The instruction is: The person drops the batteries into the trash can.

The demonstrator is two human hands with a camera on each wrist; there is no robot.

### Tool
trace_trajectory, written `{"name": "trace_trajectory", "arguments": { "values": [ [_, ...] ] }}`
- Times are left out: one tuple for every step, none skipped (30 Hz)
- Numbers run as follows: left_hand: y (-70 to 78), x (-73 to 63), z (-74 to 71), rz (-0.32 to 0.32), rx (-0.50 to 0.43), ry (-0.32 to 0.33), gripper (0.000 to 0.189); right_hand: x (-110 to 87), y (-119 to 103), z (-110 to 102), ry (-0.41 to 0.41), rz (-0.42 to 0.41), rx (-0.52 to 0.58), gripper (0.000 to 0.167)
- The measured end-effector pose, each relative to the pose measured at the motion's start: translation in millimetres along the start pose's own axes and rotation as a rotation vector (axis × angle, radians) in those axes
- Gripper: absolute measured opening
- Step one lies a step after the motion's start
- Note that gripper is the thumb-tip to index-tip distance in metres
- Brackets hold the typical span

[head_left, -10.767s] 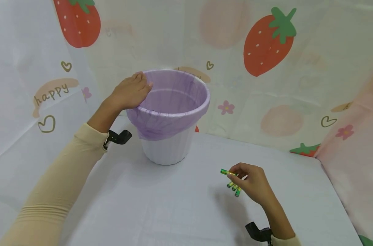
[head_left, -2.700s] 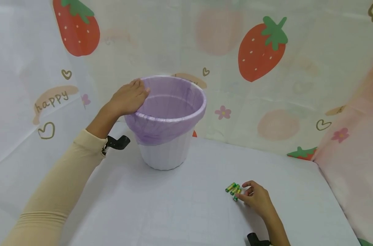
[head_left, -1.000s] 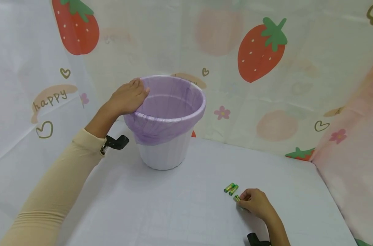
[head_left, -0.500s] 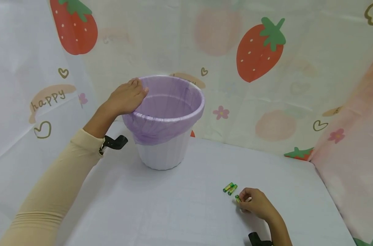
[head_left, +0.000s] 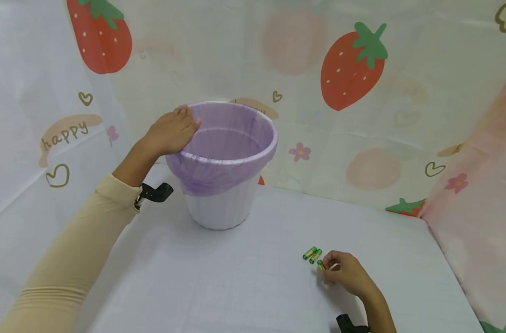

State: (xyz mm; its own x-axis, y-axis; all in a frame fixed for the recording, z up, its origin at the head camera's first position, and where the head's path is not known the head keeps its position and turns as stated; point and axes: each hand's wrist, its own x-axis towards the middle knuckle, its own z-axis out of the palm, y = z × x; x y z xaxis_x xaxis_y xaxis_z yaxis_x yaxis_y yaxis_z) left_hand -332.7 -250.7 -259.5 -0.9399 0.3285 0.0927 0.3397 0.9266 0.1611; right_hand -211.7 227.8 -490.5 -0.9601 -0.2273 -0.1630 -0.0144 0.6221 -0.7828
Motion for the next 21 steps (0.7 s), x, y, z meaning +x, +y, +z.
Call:
{"name": "trace_trajectory", "arguments": {
  "values": [
    [-0.1,-0.3,0.0,0.0,-0.002,0.0,0.07,-0.1,-1,0,0.008,-0.004,-0.006,0.017],
    [-0.2,-0.4,-0.1,-0.001,-0.004,0.0,0.07,0.0,-2,0,0.014,-0.006,-0.006,0.017],
    [-1.0,-0.2,0.1,0.001,-0.003,-0.001,0.07,0.2,-4,0,0.018,-0.006,-0.002,0.017],
    [-1.2,-0.2,0.1,0.002,-0.003,0.0,0.07,0.3,-5,0,0.024,-0.006,0.002,0.017],
    [-1.3,-0.3,-0.1,0.003,-0.004,0.001,0.07,0.3,-6,-1,0.027,-0.008,0.006,0.017],
    [-1.4,-0.3,-0.3,0.003,-0.002,0.002,0.07,0.2,-7,-1,0.032,-0.013,0.01,0.016],
    [-1.4,-0.3,-0.4,0.003,-0.002,0.002,0.07,-0.1,-8,-1,0.037,-0.018,0.013,0.016],
    [-2.2,0.2,-0.3,0.004,-0.001,0.002,0.07,-0.5,-9,-1,0.042,-0.026,0.015,0.016],
    [-2.5,-0.1,-0.2,0.005,0.001,0.003,0.071,-0.9,-11,-1,0.045,-0.037,0.016,0.016],
    [-2.0,-0.8,-0.3,0.004,0.0,0.005,0.07,-1.5,-12,-2,0.049,-0.051,0.017,0.016],
    [-2.2,-0.8,-0.2,0.004,0.0,0.005,0.07,-2.2,-14,-2,0.054,-0.061,0.016,0.016],
    [-2.5,-0.6,0.0,0.003,0.0,0.007,0.071,-2.9,-15,-3,0.061,-0.071,0.015,0.016],
    [-2.6,-0.5,0.0,0.002,-0.004,0.007,0.071,-3.6,-17,-3,0.068,-0.079,0.013,0.016],
    [-2.1,-0.8,-0.1,0.002,-0.008,0.007,0.071,-4.4,-19,-3,0.076,-0.082,0.008,0.016],
    [-1.6,-1.0,-0.2,0.003,-0.011,0.008,0.071,-5.1,-20,-3,0.082,-0.085,0.005,0.015],
    [-1.3,-0.7,-0.3,0.004,-0.013,0.009,0.071,-6.0,-22,-3,0.09,-0.088,0.0,0.015],
    [-0.9,-0.4,-0.3,0.004,-0.015,0.009,0.07,-6.4,-24,-3,0.095,-0.091,-0.005,0.015],
    [-0.1,-0.9,-0.5,0.004,-0.017,0.01,0.07,-6.8,-25,-2,0.099,-0.101,-0.011,0.015],
    [-0.1,-1.1,-0.4,0.005,-0.019,0.007,0.07,-7.2,-26,-1,0.103,-0.105,-0.016,0.014],
    [-0.3,-1.0,-0.2,0.004,-0.015,0.007,0.07,-7.5,-28,-1,0.105,-0.115,-0.023,0.014],
    [-1.3,-0.8,0.2,0.004,-0.009,0.006,0.07,-7.6,-29,0,0.107,-0.128,-0.027,0.015]
  ]
}}
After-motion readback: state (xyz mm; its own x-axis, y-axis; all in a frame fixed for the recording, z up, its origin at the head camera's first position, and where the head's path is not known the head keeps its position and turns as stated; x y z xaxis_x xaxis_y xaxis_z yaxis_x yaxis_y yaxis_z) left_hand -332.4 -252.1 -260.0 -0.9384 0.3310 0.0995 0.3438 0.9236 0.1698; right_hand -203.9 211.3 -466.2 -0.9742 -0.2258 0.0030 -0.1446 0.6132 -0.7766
